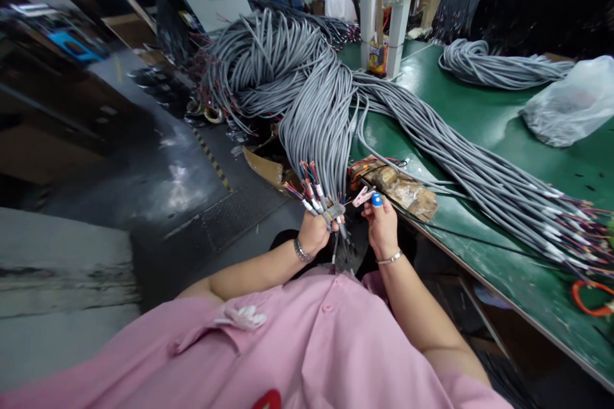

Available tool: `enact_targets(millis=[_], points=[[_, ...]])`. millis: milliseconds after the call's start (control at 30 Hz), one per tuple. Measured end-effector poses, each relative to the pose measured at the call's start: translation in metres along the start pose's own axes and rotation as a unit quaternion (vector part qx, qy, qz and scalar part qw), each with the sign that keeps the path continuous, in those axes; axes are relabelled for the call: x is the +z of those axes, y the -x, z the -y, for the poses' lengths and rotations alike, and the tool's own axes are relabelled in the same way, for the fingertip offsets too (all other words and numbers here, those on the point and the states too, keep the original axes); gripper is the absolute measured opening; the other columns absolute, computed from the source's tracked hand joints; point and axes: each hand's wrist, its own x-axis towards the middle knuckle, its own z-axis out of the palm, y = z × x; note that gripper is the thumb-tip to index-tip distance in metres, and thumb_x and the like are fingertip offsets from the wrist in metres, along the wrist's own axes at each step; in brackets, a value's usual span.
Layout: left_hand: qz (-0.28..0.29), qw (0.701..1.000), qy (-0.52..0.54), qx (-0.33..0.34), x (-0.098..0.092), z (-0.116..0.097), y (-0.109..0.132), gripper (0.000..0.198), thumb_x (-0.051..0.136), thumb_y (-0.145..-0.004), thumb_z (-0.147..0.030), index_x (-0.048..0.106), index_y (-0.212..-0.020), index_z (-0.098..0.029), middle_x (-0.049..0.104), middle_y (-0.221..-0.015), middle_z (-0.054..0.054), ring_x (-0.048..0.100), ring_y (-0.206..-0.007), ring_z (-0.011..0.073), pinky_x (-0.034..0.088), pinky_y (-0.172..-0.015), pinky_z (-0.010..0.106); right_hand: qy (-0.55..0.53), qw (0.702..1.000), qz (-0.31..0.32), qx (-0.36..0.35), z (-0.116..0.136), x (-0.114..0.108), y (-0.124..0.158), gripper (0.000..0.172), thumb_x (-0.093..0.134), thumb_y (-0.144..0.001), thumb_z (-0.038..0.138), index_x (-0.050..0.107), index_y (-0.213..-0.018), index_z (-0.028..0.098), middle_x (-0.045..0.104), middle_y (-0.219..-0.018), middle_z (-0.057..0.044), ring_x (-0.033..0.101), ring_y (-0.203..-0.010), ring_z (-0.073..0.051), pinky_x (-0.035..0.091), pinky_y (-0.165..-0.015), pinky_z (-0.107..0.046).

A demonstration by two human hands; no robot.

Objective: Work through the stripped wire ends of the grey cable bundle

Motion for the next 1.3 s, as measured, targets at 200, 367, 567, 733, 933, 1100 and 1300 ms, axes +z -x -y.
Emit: enact_targets(millis=[200, 367, 567, 733, 933, 1100, 1300], points=[[-0.001, 1.000, 0.009, 0.006, 0.003, -0.001, 0.000, 0.026, 0.074, -0.068, -0.034, 0.061, -0.061, -0.013, 0.060, -0.052, 0.000, 0.047, -0.037, 0.0059, 0.034, -0.037, 0.019, -0.045, 0.990, 0.064, 0.113, 0.004, 0.009, -0.001, 0.035, 0.074, -0.072, 0.054, 0.064, -0.077, 0.020, 0.061, -0.067, 0.004, 0.055, -0.059, -0.009, 0.050, -0.055, -0.022], [-0.003, 1.000, 0.003, 0.014, 0.005, -0.001, 0.001, 0.025, 0.074, -0.068, -0.031, 0.060, -0.059, -0.012, 0.061, -0.052, 0.001, 0.047, -0.036, 0.0063, 0.034, -0.036, 0.019, -0.129, 0.975, 0.078, 0.161, 0.005, 0.011, -0.004, 0.028, 0.078, -0.071, 0.045, 0.067, -0.082, 0.022, 0.069, -0.078, 0.004, 0.062, -0.070, -0.010, 0.054, -0.065, -0.023], [0.007, 0.999, -0.023, 0.022, 0.003, 0.005, 0.002, 0.028, 0.074, -0.070, -0.036, 0.062, -0.062, -0.012, 0.061, -0.053, 0.001, 0.047, -0.036, 0.0066, 0.035, -0.036, 0.020, -0.167, 0.969, 0.059, 0.172, 0.000, 0.010, -0.008, 0.015, 0.074, -0.078, 0.036, 0.068, -0.082, 0.023, 0.071, -0.080, 0.003, 0.063, -0.069, -0.010, 0.054, -0.066, -0.022], [0.013, 0.998, -0.051, 0.026, 0.001, 0.009, 0.001, 0.029, 0.073, -0.071, -0.038, 0.063, -0.061, -0.012, 0.061, -0.053, 0.002, 0.048, -0.037, 0.0069, 0.035, -0.037, 0.020, -0.168, 0.972, 0.041, 0.159, -0.002, 0.012, -0.007, 0.013, 0.073, -0.079, 0.035, 0.069, -0.082, 0.023, 0.072, -0.079, 0.003, 0.062, -0.069, -0.010, 0.053, -0.065, -0.022], [0.019, 0.999, -0.037, 0.025, -0.001, 0.011, 0.000, 0.028, 0.073, -0.071, -0.037, 0.062, -0.063, -0.012, 0.059, -0.051, 0.001, 0.047, -0.036, 0.0069, 0.035, -0.036, 0.020, -0.163, 0.972, 0.064, 0.157, -0.007, 0.010, -0.005, 0.022, 0.073, -0.077, 0.044, 0.068, -0.082, 0.024, 0.072, -0.085, 0.003, 0.062, -0.070, -0.011, 0.053, -0.065, -0.024], [0.017, 0.999, -0.025, 0.028, -0.008, 0.011, 0.002, 0.027, 0.074, -0.070, -0.036, 0.061, -0.064, -0.013, 0.061, -0.054, 0.001, 0.048, -0.037, 0.0068, 0.036, -0.036, 0.019, -0.148, 0.974, 0.075, 0.153, -0.006, 0.008, -0.004, 0.023, 0.071, -0.077, 0.047, 0.065, -0.080, 0.025, 0.070, -0.088, 0.003, 0.062, -0.072, -0.011, 0.052, -0.067, -0.025], [0.003, 0.999, -0.023, 0.025, -0.016, 0.007, 0.006, 0.028, 0.075, -0.069, -0.038, 0.061, -0.067, -0.013, 0.062, -0.055, 0.000, 0.048, -0.037, 0.0068, 0.037, -0.037, 0.020, -0.125, 0.970, 0.111, 0.179, -0.007, 0.000, 0.006, 0.034, 0.074, -0.070, 0.056, 0.065, -0.079, 0.025, 0.070, -0.087, 0.001, 0.061, -0.072, -0.013, 0.051, -0.066, -0.026]])
